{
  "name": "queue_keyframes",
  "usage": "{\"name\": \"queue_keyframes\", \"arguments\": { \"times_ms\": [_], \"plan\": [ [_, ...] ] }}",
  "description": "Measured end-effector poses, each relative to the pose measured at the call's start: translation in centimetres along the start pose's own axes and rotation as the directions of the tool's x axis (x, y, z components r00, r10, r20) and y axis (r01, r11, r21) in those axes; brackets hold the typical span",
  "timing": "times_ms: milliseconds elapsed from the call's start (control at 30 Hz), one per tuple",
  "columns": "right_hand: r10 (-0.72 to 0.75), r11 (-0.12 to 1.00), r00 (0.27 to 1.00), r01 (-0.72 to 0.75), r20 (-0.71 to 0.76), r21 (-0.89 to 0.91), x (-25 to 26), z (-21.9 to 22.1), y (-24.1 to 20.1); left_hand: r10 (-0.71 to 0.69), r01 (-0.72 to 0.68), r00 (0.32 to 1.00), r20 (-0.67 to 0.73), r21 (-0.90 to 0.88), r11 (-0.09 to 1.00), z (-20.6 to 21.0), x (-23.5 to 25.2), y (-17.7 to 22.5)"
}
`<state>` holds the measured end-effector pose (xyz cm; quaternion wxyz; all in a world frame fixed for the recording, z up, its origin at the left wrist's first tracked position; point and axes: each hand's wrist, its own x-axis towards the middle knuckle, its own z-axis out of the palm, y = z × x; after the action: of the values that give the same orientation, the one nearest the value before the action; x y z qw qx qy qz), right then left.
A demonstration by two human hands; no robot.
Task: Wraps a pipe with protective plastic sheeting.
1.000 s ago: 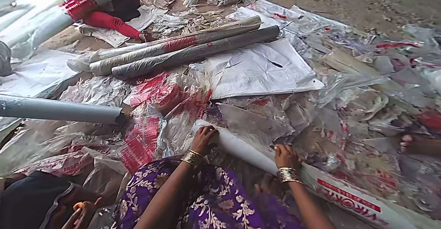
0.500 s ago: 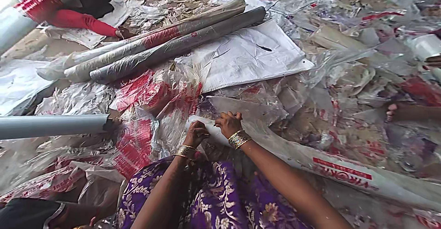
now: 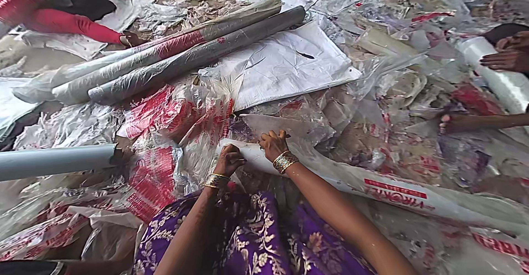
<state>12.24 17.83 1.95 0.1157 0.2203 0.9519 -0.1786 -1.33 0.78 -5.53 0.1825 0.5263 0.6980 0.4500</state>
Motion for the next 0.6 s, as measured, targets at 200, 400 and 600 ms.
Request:
{"name": "queue_keyframes", "arguments": {
  "times_ms": [200, 400, 600],
  "plan": [
    [0.154, 0.988, 0.988, -0.154, -0.006, -0.032, -5.3, -0.2, 4.8, -0.120, 0.122, 0.991, 0.055, -0.024, 0.992, -0.5, -0.2, 0.8],
    [0.527, 0.844, 0.771, -0.426, -0.358, 0.325, -11.6, 3.1, 12.0, -0.308, 0.324, 0.945, -0.112, 0.166, 0.931, 1.6, 1.0, 3.8],
    [0.616, 0.787, 0.660, -0.499, -0.430, 0.362, -13.3, 5.4, 14.4, -0.380, 0.431, 0.902, -0.204, 0.404, 0.807, 4.1, 2.4, 6.9]
  ]
}}
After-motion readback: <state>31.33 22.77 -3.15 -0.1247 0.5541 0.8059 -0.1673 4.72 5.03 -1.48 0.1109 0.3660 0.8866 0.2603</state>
